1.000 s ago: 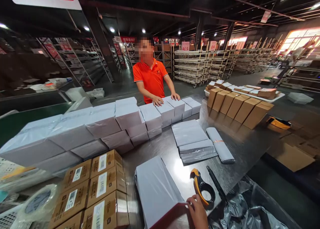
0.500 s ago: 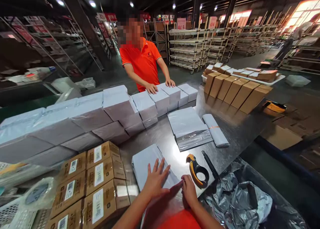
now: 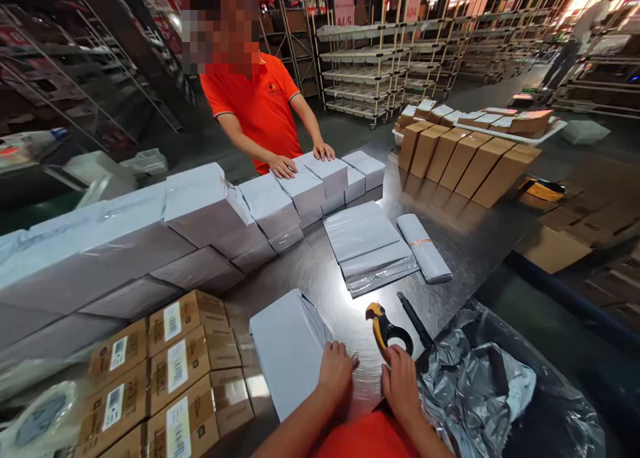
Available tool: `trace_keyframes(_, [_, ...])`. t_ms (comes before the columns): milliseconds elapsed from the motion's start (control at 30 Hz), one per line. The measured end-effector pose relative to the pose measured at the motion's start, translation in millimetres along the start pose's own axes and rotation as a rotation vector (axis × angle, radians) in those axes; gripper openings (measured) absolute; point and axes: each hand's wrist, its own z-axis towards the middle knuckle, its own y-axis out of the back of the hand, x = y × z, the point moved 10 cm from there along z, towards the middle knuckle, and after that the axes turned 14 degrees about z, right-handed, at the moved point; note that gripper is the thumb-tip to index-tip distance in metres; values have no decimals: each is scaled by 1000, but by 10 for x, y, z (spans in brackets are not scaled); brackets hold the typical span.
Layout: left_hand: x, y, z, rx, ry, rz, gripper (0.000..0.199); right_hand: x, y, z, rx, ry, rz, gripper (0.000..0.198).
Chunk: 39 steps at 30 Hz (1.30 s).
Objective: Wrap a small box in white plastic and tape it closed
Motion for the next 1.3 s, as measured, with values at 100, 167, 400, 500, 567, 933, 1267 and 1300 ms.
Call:
trace_keyframes(100, [225,150,93,-55,113,-73,29,-138,-87,4,60,38,-135,38])
trace_keyframes(167, [508,354,114,-139,168,-105,33,-204,-192,13,134,52,-137,46])
trace_keyframes(400, [1896,699,132,-255,495,-89,54,-284,-100,97,178,42,-27,49])
trace_keyframes(500, [2112,520,233,-172,536,-92,59,-412,171,193,67,-89,160,42])
trace_keyframes(567, [2118,397,328,-108,512,-95,61,-518,209,328,50,-246,331,36])
trace_keyframes(933, [2034,266,468,-136,428,-18,43,-30,-1941,1479,327,-1060,1356,58])
trace_keyframes(1267, [2126,232,457,-270,473,-95,32,109,-2313,1481,642,-989,1370,52])
trace_keyframes(1300, [2143,234,454,-272,484,-96,33,136,-2323,1503,658,-979,1371,52])
